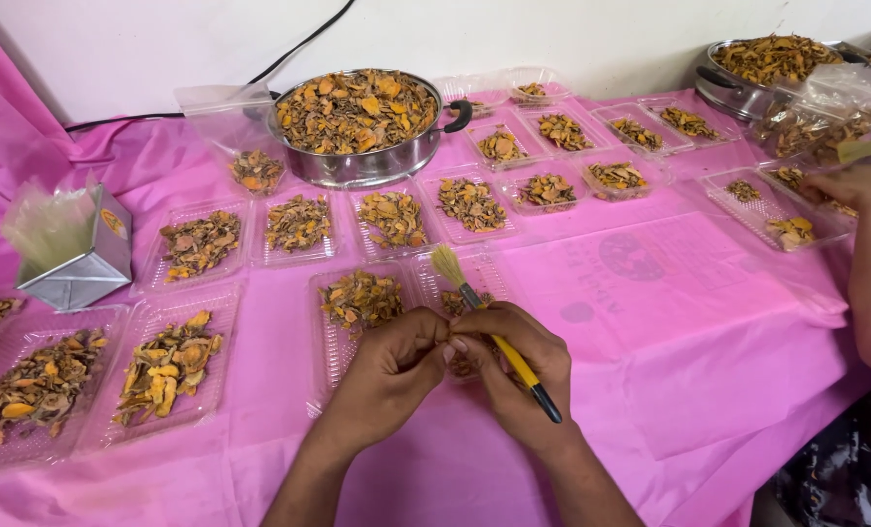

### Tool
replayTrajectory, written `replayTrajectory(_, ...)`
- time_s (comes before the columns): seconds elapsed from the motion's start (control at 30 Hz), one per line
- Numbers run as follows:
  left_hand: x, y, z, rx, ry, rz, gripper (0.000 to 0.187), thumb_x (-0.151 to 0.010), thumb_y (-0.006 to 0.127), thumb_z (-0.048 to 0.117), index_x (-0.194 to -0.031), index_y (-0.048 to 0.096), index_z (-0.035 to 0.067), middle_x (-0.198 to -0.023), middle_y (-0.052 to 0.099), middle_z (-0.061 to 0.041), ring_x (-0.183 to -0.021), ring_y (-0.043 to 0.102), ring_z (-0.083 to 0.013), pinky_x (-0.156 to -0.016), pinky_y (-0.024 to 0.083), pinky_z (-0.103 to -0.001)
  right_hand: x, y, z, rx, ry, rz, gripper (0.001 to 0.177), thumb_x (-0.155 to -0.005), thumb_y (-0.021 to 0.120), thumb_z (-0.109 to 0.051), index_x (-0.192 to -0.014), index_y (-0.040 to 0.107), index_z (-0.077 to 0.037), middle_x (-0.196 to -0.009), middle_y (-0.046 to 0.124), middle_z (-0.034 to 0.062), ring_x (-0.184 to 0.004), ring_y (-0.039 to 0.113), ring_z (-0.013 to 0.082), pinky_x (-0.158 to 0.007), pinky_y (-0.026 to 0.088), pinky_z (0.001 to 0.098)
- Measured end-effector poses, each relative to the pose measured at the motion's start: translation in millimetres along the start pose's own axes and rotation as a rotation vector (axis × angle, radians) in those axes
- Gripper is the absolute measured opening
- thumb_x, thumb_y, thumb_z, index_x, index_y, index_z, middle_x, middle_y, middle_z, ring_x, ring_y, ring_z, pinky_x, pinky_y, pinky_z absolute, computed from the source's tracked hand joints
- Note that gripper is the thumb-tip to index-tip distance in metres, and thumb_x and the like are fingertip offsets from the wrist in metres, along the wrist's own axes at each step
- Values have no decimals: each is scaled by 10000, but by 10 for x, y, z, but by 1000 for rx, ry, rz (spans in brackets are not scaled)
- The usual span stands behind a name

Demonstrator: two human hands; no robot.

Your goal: Sorting and cleaning dried herbs in small plastic trays using a brush and fingers to remove debris.

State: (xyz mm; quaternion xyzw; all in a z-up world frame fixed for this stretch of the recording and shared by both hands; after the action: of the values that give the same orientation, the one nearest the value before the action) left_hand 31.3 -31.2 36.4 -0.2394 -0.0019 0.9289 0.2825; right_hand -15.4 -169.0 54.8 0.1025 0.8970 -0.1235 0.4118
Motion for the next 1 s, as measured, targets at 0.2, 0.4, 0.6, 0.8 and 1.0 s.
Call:
replayTrajectory(0.2,14,7,80,65,52,-26,123,-1030,589,111,-909,597,94,-778,520,33,-705,457,-68,-618,370,-237,76,10,99,-148,77,108,68,-885,742,-33,-950,721,-22,-896,723,103,-811,684,174,-746,551,246)
replayTrajectory(0.4,18,28,131,151,89,-21,121,-1041,581,147,-1004,630,44,-875,634,-34,-804,607,-115,-720,522,-255,114,30,23,-97,40,128,96,-931,701,-100,-990,745,-38,-960,766,109,-865,737,182,-796,590,252)
replayTrajectory(0.6,6,-110,-25,6,6,189,221,-883,535,-51,-767,532,138,-691,478,51,-607,383,-50,-534,306,-244,37,42,-192,80,-94,21,199,-1003,579,-121,-1088,718,-8,-1056,780,132,-940,777,226,-883,607,299)
replayTrajectory(0.8,2,-196,-78,67,-66,256,221,-859,491,-104,-801,540,104,-636,439,21,-527,375,-63,-445,293,-259,218,-202,-450,106,-146,147,287,-984,546,-155,-1171,583,59,-895,770,157,-726,804,183,-736,664,259)
replayTrajectory(1.0,14,-252,-124,47,-118,329,206,-911,502,-77,-820,543,103,-622,409,18,-528,341,-57,-426,286,-254,203,-230,-418,259,-60,41,217,-936,579,-173,-1048,716,-48,-655,714,-30,-436,563,36,-480,517,152)
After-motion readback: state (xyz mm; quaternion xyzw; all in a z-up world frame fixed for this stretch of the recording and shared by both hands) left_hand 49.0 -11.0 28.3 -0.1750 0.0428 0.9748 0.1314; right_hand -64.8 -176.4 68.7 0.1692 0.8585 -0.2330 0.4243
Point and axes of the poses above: each hand's wrist, its own x-axis away from the middle knuckle, its own y-axis out of the palm, z = x × y, the point moved 6 cm from there along -x, towards the middle knuckle
